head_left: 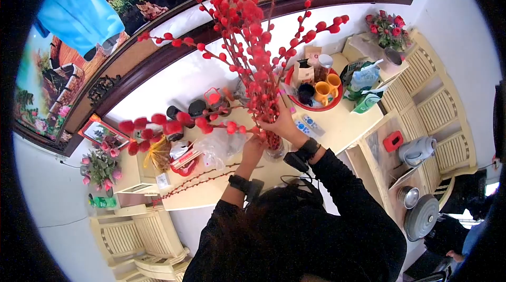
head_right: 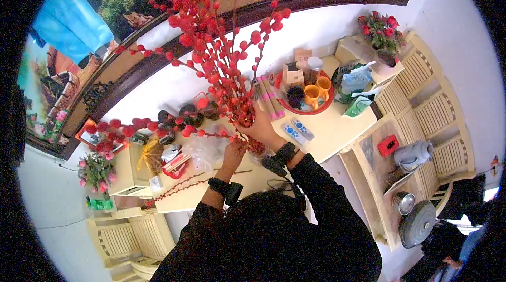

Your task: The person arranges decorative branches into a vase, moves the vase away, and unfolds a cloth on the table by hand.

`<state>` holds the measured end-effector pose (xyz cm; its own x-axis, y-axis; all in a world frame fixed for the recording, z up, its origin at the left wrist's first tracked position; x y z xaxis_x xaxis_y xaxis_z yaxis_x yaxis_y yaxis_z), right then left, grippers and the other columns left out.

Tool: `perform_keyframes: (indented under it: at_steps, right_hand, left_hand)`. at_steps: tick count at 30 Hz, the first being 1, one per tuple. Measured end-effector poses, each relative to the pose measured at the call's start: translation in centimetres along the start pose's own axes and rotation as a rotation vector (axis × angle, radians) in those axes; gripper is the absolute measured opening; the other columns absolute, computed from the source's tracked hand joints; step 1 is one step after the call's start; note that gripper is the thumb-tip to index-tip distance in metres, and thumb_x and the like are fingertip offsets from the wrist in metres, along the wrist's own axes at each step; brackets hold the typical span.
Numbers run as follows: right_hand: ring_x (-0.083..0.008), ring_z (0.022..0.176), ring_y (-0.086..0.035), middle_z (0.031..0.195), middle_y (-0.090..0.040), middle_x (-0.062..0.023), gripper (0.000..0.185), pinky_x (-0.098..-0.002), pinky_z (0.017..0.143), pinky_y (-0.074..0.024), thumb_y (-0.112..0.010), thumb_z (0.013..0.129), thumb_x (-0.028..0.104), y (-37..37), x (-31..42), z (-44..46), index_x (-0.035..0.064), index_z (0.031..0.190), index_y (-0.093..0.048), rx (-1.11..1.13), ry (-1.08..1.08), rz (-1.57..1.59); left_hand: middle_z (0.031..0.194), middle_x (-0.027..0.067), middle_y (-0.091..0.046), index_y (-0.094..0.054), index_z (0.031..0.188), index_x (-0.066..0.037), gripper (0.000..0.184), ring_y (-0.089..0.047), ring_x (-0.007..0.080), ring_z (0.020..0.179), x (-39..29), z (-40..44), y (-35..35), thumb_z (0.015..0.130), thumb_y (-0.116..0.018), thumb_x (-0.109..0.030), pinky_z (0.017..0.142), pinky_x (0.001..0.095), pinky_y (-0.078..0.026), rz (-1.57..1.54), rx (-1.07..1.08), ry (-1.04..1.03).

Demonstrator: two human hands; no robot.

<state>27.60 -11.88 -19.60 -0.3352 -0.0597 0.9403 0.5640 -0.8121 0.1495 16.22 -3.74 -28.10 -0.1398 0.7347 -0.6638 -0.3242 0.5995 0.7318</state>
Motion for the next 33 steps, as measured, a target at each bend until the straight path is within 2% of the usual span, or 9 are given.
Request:
perform_keyframes:
  at_steps: [8,15,16,20,22,24,27,30,33]
  right_hand:
    - [-0.0274,0.089,-0.053,0.096,-0.054,-0.0171,0.069,-0.0332,0.076,-0.0422,-0.072,0.058,0.025,0.2,1.3,0.0,0.0003,0.110,-0.034,0.010,0.035,-0.010]
    - [-0.0218,0.095,-0.048,0.105,-0.046,-0.0128,0.077,-0.0328,0.080,-0.0406,-0.075,0.056,0.019,0.6,3.3,-0.2,0.0001,0.115,-0.029,0.039,0.181,-0.173]
    - [-0.0222,0.095,-0.047,0.105,-0.046,-0.0130,0.077,-0.0323,0.081,-0.0403,-0.075,0.057,0.017,-0.1,1.7,0.0,-0.0001,0.115,-0.028,0.169,0.016,0.055]
    - [-0.0200,0.088,-0.050,0.102,-0.047,-0.0133,0.074,-0.0307,0.075,-0.0426,-0.074,0.058,0.017,-0.1,-2.5,0.0,-0.0020,0.114,-0.030,0.091,0.064,0.110]
    - [-0.0189,0.088,-0.050,0.101,-0.050,-0.0107,0.065,-0.0298,0.075,-0.0417,-0.071,0.061,0.014,-0.6,-4.0,0.4,0.0004,0.111,-0.033,0.184,-0.008,0.209]
    - [-0.0181,0.090,-0.051,0.107,-0.046,-0.0103,0.061,-0.0298,0.080,-0.0411,-0.065,0.063,-0.002,-0.5,-2.3,0.4,0.0028,0.113,-0.031,0.165,0.168,0.131]
    - [-0.0180,0.095,-0.048,0.108,-0.045,-0.0093,0.064,-0.0288,0.081,-0.0400,-0.064,0.063,-0.003,-0.4,-2.0,0.3,0.0020,0.116,-0.028,0.151,0.104,0.175]
    - [-0.0159,0.090,-0.050,0.103,-0.049,-0.0075,0.059,-0.0267,0.077,-0.0406,-0.067,0.063,0.004,0.1,-2.6,0.2,0.0010,0.112,-0.035,0.110,0.073,0.017]
    - [-0.0201,0.098,-0.046,0.109,-0.045,-0.0109,0.064,-0.0317,0.081,-0.0390,-0.065,0.065,0.006,-1.2,0.9,0.1,0.0020,0.117,-0.029,0.196,0.076,0.151]
  left_hand:
    - [0.080,0.0081,-0.055,-0.059,0.082,-0.006,0.015,-0.053,0.0203,0.059,1.2,0.0,-0.7,0.068,-0.059,-0.013,0.055,0.0301,-0.043,-0.020,-0.038,-0.001]
    - [0.080,0.0122,-0.056,-0.047,0.104,-0.006,0.039,-0.055,0.0225,0.066,-1.5,-1.3,0.2,0.068,-0.059,-0.014,0.060,0.0303,-0.044,-0.413,-0.150,0.279]
    - [0.081,0.0131,-0.056,-0.044,0.108,-0.006,0.044,-0.055,0.0250,0.070,-1.8,-1.3,0.7,0.068,-0.060,-0.015,0.063,0.0317,-0.044,-0.349,-0.166,0.319]
    - [0.102,0.0111,-0.046,-0.034,0.118,-0.007,0.055,-0.051,0.0192,0.077,-1.3,-1.9,0.6,0.072,-0.061,-0.020,0.065,0.0325,-0.042,-0.314,-0.132,0.265]
    - [0.099,0.0156,-0.050,-0.038,0.112,-0.008,0.047,-0.056,0.0249,0.075,-1.3,-2.9,1.8,0.070,-0.058,-0.018,0.065,0.0316,-0.044,-0.317,-0.178,0.355]
    - [0.081,0.0136,-0.055,-0.050,0.096,-0.003,0.029,-0.055,0.0219,0.063,0.9,-4.4,2.0,0.071,-0.058,-0.016,0.057,0.0304,-0.044,-0.342,-0.292,0.383]
    - [0.062,0.0099,-0.056,-0.056,0.075,0.001,0.016,-0.055,0.0186,0.054,6.2,-7.2,1.6,0.072,-0.057,-0.015,0.050,0.0294,-0.044,-0.472,-0.355,0.552]
    - [0.057,0.0075,-0.057,-0.057,0.064,0.001,0.025,-0.054,0.0122,0.050,12.4,-11.7,1.5,0.076,-0.054,-0.021,0.043,0.0271,-0.043,-0.673,-0.444,0.797]
    - [0.058,0.0068,-0.057,-0.056,0.068,0.000,0.031,-0.056,0.0141,0.052,22.1,-16.3,-3.2,0.075,-0.051,-0.030,0.041,0.0292,-0.042,-1.074,-0.449,0.990]
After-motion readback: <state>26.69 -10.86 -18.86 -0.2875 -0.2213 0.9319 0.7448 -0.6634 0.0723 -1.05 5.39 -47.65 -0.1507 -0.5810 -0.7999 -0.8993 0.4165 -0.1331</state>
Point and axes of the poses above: each hand's wrist, its own z-axis towards the middle knuckle, its own y-axis out of the back of the hand, x = y × z, the point moved 5 cm from there along z, towards the middle knuckle
